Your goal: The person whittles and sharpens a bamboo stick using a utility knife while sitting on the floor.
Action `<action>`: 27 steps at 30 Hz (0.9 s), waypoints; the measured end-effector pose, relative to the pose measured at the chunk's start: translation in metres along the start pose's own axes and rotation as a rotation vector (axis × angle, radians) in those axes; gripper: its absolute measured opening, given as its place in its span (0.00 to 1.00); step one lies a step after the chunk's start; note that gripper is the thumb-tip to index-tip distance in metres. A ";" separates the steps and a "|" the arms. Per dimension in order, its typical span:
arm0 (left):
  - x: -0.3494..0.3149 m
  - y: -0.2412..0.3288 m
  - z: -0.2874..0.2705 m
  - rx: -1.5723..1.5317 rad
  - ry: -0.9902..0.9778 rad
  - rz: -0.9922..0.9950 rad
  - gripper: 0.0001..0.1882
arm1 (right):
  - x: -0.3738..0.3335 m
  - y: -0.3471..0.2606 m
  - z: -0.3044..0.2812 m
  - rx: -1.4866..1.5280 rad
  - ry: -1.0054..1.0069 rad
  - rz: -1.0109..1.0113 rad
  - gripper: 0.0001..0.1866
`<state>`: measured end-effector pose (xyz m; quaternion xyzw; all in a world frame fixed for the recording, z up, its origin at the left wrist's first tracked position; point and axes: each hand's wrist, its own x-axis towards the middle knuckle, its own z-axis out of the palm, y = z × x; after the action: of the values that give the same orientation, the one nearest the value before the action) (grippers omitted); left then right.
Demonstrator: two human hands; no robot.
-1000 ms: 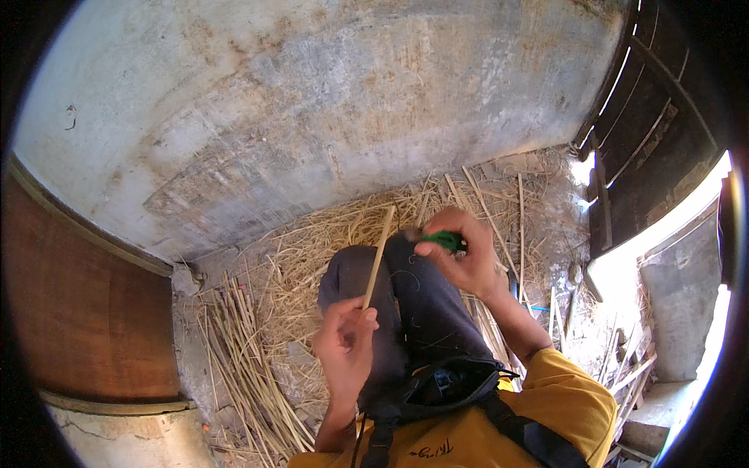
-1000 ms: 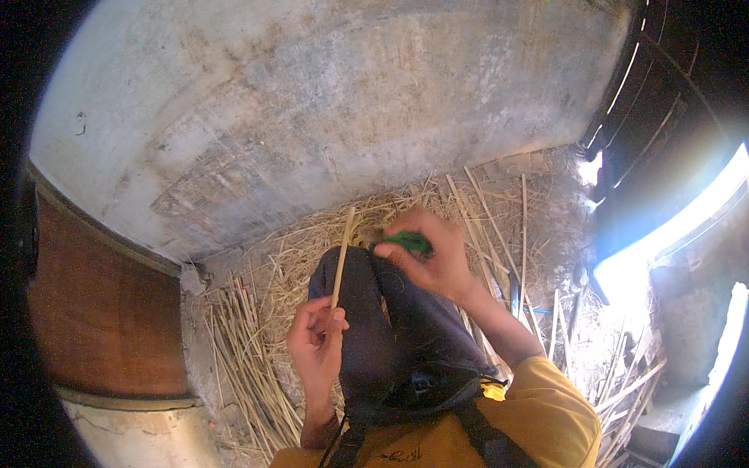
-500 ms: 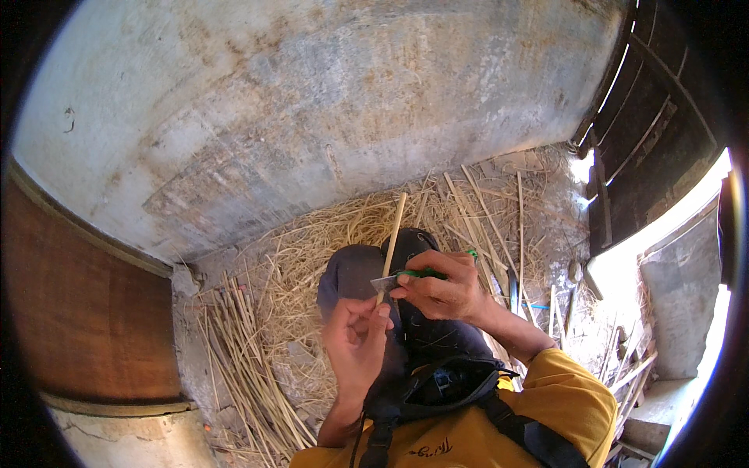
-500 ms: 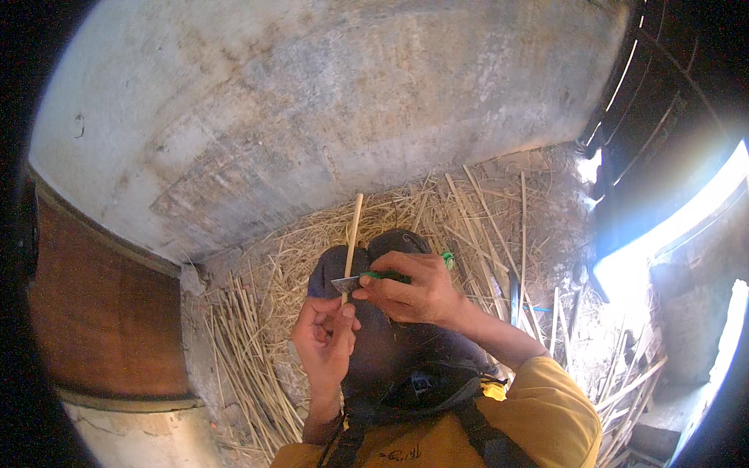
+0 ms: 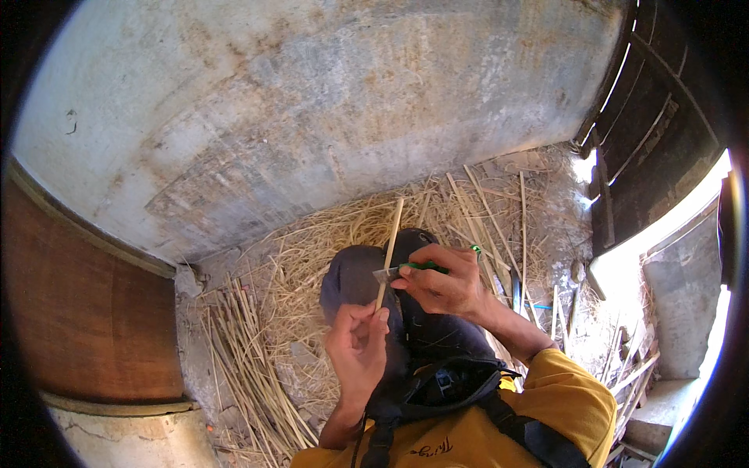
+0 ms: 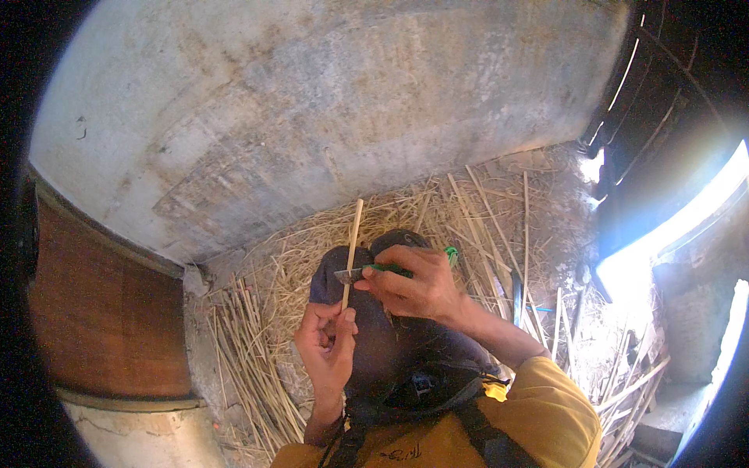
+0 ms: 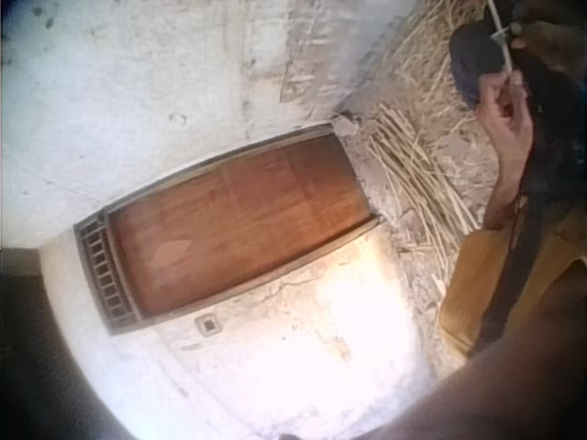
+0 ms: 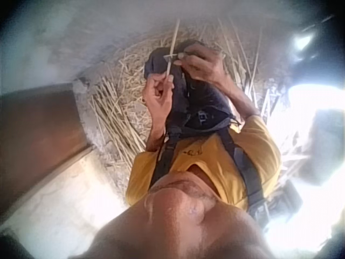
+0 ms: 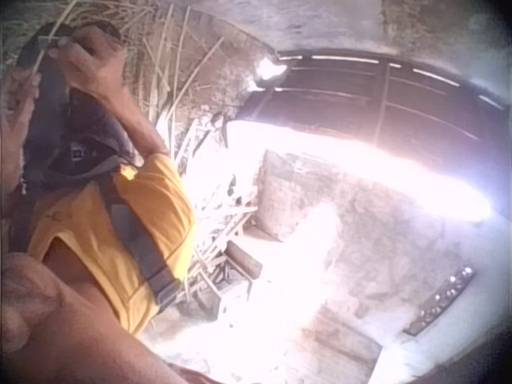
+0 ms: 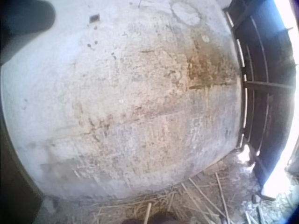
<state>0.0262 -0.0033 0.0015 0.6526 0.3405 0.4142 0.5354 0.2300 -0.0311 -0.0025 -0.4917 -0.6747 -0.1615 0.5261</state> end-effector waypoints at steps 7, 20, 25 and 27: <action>-0.002 -0.001 -0.005 0.037 0.037 0.008 0.05 | -0.001 0.002 0.008 -0.004 0.016 0.009 0.13; -0.028 -0.028 -0.036 0.205 0.035 -0.045 0.07 | 0.010 0.133 -0.039 0.338 0.238 0.853 0.07; -0.011 -0.026 -0.033 0.288 0.074 0.037 0.07 | 0.009 0.087 -0.030 0.716 0.053 0.984 0.12; -0.007 -0.022 -0.026 0.274 0.101 0.082 0.07 | 0.009 0.068 -0.022 0.772 -0.007 1.027 0.13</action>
<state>0.0001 0.0055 -0.0193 0.7112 0.3936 0.4177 0.4060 0.2992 -0.0115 -0.0066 -0.5281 -0.3646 0.3671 0.6733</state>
